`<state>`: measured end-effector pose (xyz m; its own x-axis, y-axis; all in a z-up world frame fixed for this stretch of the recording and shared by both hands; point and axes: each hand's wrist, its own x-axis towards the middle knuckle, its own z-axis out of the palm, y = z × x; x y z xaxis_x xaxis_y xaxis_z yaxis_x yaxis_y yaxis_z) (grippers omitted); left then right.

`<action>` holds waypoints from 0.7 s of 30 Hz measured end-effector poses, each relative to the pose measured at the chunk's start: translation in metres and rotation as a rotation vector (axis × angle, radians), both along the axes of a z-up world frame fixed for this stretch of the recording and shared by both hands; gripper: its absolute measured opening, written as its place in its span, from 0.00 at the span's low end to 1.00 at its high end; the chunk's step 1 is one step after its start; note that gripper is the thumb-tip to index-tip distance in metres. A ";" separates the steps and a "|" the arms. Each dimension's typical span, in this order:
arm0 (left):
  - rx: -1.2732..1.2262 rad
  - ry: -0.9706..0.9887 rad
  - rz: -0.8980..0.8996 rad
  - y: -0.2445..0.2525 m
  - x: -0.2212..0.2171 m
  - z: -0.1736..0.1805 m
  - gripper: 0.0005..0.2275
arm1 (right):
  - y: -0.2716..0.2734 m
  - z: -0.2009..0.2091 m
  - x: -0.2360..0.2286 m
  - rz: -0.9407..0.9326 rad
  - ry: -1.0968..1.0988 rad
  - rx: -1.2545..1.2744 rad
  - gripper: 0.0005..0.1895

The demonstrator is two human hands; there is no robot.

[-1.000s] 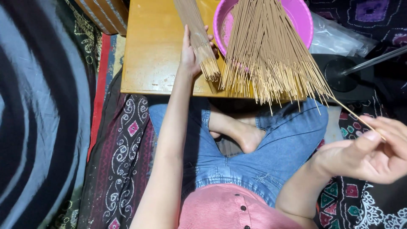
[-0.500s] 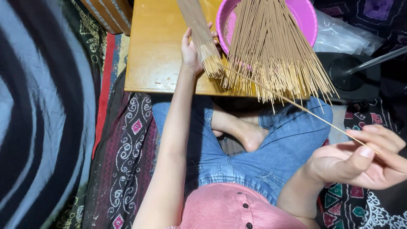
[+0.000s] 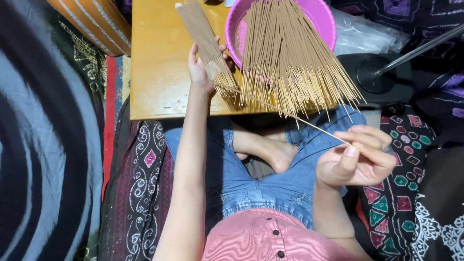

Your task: The person sorts through a bundle of incense sticks, picking individual sticks from a large pile and grouping them together.

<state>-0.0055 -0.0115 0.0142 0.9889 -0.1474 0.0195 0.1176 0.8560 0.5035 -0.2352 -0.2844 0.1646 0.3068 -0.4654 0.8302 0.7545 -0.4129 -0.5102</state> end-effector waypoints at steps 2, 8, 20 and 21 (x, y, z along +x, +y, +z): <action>-0.021 0.015 -0.006 -0.001 -0.002 0.004 0.30 | 0.000 -0.003 -0.001 -0.008 -0.007 -0.029 0.04; -0.056 0.035 -0.005 0.000 -0.005 0.003 0.30 | 0.004 -0.020 -0.002 0.012 -0.082 -0.170 0.04; -0.001 0.017 0.047 0.000 -0.008 0.001 0.30 | 0.009 -0.091 -0.033 0.165 -0.113 -0.844 0.09; 0.008 0.007 0.054 0.001 -0.004 0.001 0.31 | 0.010 -0.092 -0.031 0.196 -0.113 -0.870 0.07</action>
<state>-0.0095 -0.0110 0.0150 0.9955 -0.0941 0.0111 0.0753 0.8570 0.5097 -0.2665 -0.2749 0.0725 0.2100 0.3941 0.8948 0.8785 -0.4777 0.0042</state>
